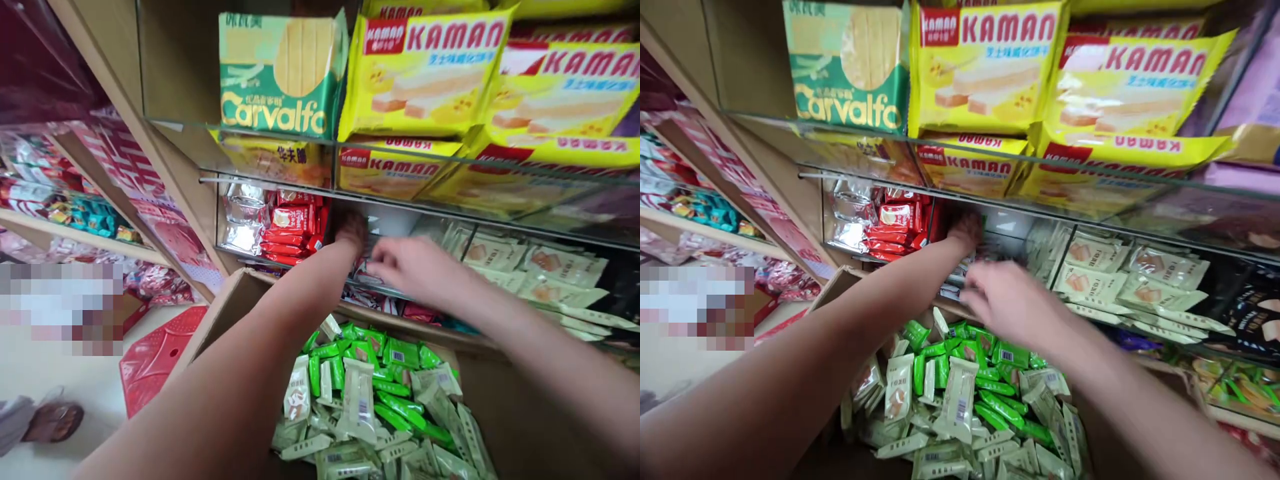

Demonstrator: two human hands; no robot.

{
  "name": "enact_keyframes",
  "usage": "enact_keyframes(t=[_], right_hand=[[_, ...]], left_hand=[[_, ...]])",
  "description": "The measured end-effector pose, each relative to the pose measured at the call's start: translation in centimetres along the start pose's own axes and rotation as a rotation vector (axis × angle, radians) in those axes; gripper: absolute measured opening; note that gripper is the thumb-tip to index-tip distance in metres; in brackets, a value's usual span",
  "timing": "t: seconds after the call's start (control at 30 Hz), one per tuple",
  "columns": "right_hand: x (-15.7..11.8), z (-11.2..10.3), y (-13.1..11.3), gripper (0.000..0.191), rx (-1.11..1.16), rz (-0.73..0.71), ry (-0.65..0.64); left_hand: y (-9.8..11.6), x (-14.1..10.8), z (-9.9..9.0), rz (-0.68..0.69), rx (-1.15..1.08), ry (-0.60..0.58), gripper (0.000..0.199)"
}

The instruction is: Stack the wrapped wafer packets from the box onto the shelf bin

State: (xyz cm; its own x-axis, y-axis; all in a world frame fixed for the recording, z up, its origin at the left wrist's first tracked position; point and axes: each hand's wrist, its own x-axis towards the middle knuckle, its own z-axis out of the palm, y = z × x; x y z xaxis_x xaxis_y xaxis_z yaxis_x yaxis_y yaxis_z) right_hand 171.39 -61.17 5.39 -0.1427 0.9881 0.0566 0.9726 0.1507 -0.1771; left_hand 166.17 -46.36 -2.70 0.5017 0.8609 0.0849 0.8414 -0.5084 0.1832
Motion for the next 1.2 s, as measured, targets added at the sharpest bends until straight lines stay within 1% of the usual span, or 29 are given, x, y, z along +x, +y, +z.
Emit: enact_keyframes(t=[0.03,0.07,0.13,0.17,0.2,0.23,0.27,0.3,0.37,0.43,0.5,0.6,0.7,0.8,0.83,0.9,0.97,1.03,1.07,1.13,1.17,1.2], right_hand=[[-2.5,0.6,-0.5,0.015,0.057,-0.116,-0.066],[-4.8,1.5,-0.8,0.015,0.100,-0.223,-0.074],[-8.5,3.4,-1.4,0.017,0.065,-0.269,0.086],[-9.6,4.5,-1.5,0.017,0.044,-0.277,0.154],[-10.3,5.5,-1.6,0.018,0.025,-0.272,0.191],[-10.6,6.6,-1.7,0.018,0.017,-0.259,0.182],[-10.5,7.7,-1.8,0.019,0.015,-0.227,0.136],[-10.2,8.9,-1.8,0.021,0.015,-0.165,0.068],[-9.2,11.3,-1.5,0.022,0.063,0.025,-0.096],[-8.3,13.5,-0.9,0.021,0.148,0.197,-0.206],[-7.8,15.1,-0.1,0.024,0.227,0.267,-0.241],[-8.1,16.2,0.8,0.020,0.277,0.271,-0.213],[-8.8,15.6,0.6,0.012,0.359,0.275,-0.138],[-9.7,13.6,0.2,0.006,0.395,0.217,-0.073],[-10.1,12.7,0.1,0.005,0.382,0.188,-0.062],[-11.0,10.7,0.4,0.010,0.386,0.172,-0.020],[-11.9,8.6,0.8,0.018,0.497,0.216,0.052],[-12.9,6.7,1.1,0.026,0.703,0.288,0.121],[-13.2,5.9,1.1,0.027,0.808,0.326,0.146],[-13.7,4.7,0.6,0.027,1.006,0.379,0.162],[-13.7,4.3,0.2,0.026,1.099,0.390,0.158],[-13.6,4.1,-0.2,0.026,1.190,0.391,0.149]], left_hand=[[0.1,0.0,0.1,-0.006,0.022,0.008,0.037],[0.3,0.1,0.1,-0.015,0.043,0.013,0.036],[0.5,0.3,0.2,-0.033,0.080,0.022,0.035],[0.6,0.3,0.3,-0.037,0.095,0.026,0.035],[0.6,0.3,0.3,-0.040,0.108,0.029,0.035],[0.6,0.3,0.3,-0.042,0.122,0.032,0.035],[0.6,0.3,0.3,-0.044,0.134,0.035,0.036],[0.6,0.3,0.3,-0.045,0.144,0.040,0.036],[0.6,0.1,0.2,-0.042,0.156,0.052,0.039],[0.6,0.0,0.1,-0.036,0.154,0.064,0.042],[0.6,-0.1,0.0,-0.033,0.139,0.068,0.045],[0.6,-0.3,-0.1,-0.033,0.102,0.061,0.050],[0.4,-0.7,-0.2,-0.028,0.062,0.060,0.051],[0.5,-0.8,-1.0,-0.008,0.015,0.050,0.049],[0.6,-0.8,-1.6,0.004,-0.007,0.042,0.046],[1.2,-0.7,-3.3,0.035,-0.065,0.013,0.040],[2.0,-1.4,-5.6,0.084,-0.138,-0.034,0.035],[2.6,-3.6,-7.9,0.159,-0.227,-0.089,0.030],[2.8,-5.4,-8.9,0.210,-0.279,-0.110,0.028],[2.5,-10.2,-10.3,0.326,-0.398,-0.131,0.030],[2.2,-12.8,-10.5,0.374,-0.489,-0.143,0.035],[1.7,-15.5,-10.4,0.355,-0.751,-0.162,0.039]])
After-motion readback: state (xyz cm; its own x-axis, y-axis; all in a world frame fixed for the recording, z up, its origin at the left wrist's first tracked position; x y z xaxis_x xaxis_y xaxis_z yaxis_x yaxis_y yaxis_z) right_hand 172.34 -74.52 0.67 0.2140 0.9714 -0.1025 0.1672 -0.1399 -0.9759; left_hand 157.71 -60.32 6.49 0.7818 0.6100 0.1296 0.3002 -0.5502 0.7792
